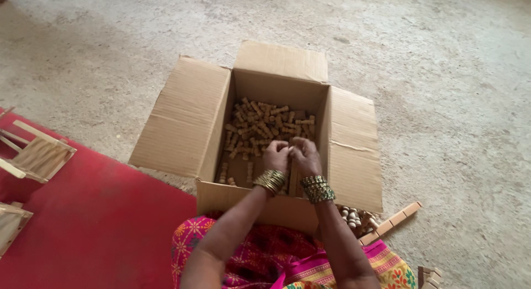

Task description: The person sits on the floor and repeatedly picks small wooden pieces from a cardboard box, rubs them between their hands, and places them on the floor beside the box. The task continues throughout the clip with the same repetitive motion.

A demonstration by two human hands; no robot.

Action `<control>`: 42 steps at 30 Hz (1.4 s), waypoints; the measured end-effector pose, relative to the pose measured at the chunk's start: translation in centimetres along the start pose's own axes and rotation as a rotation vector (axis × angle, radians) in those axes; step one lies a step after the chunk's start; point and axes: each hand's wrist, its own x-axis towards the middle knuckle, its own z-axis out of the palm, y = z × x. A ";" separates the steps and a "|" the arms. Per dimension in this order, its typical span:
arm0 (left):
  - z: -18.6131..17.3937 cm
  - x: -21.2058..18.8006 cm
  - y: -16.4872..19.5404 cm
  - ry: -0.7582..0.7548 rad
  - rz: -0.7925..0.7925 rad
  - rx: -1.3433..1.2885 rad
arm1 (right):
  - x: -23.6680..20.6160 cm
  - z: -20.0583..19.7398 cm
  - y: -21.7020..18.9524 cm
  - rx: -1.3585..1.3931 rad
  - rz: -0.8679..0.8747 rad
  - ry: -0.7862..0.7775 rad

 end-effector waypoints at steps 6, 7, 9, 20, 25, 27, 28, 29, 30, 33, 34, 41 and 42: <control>4.9 -6.1 5.0 0.137 0.556 -0.120 | -3.0 -3.8 -1.0 -0.192 -0.348 0.462; 5.8 -6.7 5.2 0.087 0.510 -0.158 | -3.4 -4.7 -0.4 -0.176 -0.364 0.499; 7.5 -7.8 5.0 -0.042 0.443 -0.148 | -3.9 -6.7 1.1 -0.075 -0.347 0.510; 11.3 -9.0 -0.7 -0.451 0.457 0.088 | -5.4 -9.2 7.8 -0.078 -0.276 0.537; 13.2 -8.7 -2.6 -0.463 0.691 0.419 | -4.4 -7.9 10.3 0.526 -0.128 0.382; 13.8 -8.9 -3.4 -0.465 0.762 0.588 | -4.8 -7.8 11.6 0.832 -0.216 0.305; 14.1 -9.1 -3.6 -0.468 0.787 0.667 | -5.0 -8.1 12.1 0.839 -0.243 0.309; 14.2 -9.2 -3.7 -0.467 0.819 0.746 | -5.1 -8.3 12.4 0.847 -0.278 0.313; 14.3 -9.4 -3.7 -0.498 0.804 0.779 | -5.3 -8.4 12.7 0.665 -0.297 0.381; 14.0 -10.3 -3.3 -0.577 0.789 0.886 | -6.1 -9.0 13.6 0.350 -0.335 0.487; 13.8 -10.6 -3.0 -0.594 0.800 0.931 | -6.4 -9.1 13.9 0.342 -0.334 0.485; 13.0 -11.5 -1.5 -0.669 0.837 1.053 | -7.6 -11.1 14.5 -0.374 -0.071 0.654; 13.0 -11.5 -1.6 -0.678 0.844 1.040 | -7.7 -11.3 14.5 -0.457 -0.023 0.665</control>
